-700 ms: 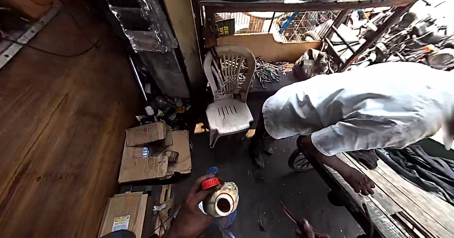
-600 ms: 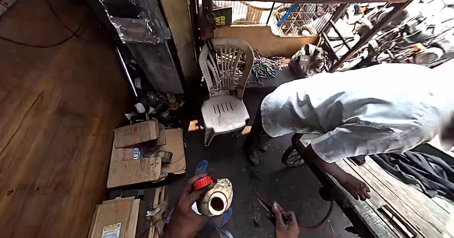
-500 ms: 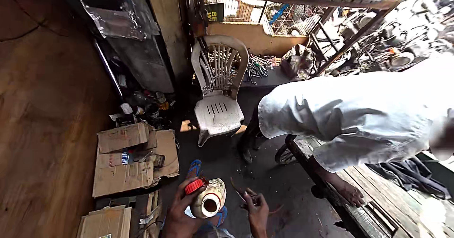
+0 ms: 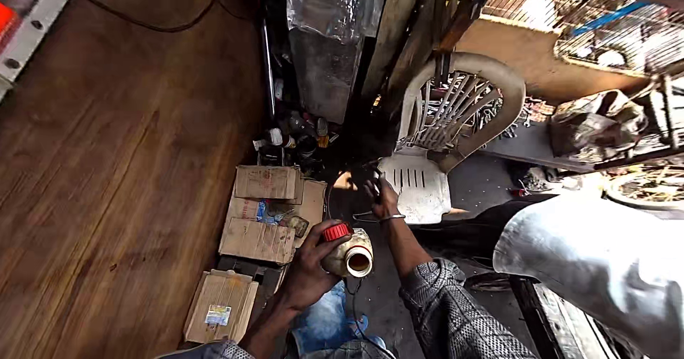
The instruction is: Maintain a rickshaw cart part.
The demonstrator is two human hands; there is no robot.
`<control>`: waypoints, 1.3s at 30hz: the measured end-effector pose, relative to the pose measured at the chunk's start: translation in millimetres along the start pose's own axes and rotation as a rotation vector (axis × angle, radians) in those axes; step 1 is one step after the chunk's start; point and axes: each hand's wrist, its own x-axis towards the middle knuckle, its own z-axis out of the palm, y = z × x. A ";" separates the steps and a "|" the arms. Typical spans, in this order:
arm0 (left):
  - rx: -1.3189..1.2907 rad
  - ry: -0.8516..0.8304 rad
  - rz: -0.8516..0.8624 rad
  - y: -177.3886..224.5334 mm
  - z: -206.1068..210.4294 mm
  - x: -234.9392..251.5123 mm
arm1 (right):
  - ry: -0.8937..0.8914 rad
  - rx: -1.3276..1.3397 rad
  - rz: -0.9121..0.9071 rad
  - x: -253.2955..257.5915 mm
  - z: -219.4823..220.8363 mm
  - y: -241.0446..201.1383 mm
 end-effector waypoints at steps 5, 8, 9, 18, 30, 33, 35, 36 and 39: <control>-0.039 -0.100 0.061 -3.3 -2.5 49.6 | -0.379 -0.416 -0.265 -57.4 19.7 -57.6; -0.029 -0.264 0.127 4.0 7.2 71.4 | -0.564 -0.678 -0.447 -156.0 -21.7 -96.2; -0.025 -0.339 0.156 8.5 11.7 76.8 | -0.569 -0.704 -0.451 -177.1 -39.1 -101.4; -0.037 -0.906 0.381 63.0 97.6 66.2 | -0.151 -0.918 -0.450 -247.9 -147.7 -115.1; -0.051 -1.180 0.614 155.4 221.3 -43.8 | 0.304 -0.936 -0.961 -427.6 -327.1 -65.8; -0.043 -1.297 0.715 170.8 254.7 -75.7 | 0.314 -1.307 -0.941 -463.7 -357.4 -58.7; -0.043 -1.368 0.744 173.7 273.9 -97.0 | 0.316 -1.422 -0.821 -479.4 -373.0 -53.3; -0.042 -1.405 0.752 174.1 279.6 -106.5 | 0.321 -1.453 -0.740 -486.3 -376.6 -50.1; -0.020 -1.486 0.788 184.3 300.3 -134.2 | 0.433 -1.483 -0.456 -509.1 -384.8 -47.9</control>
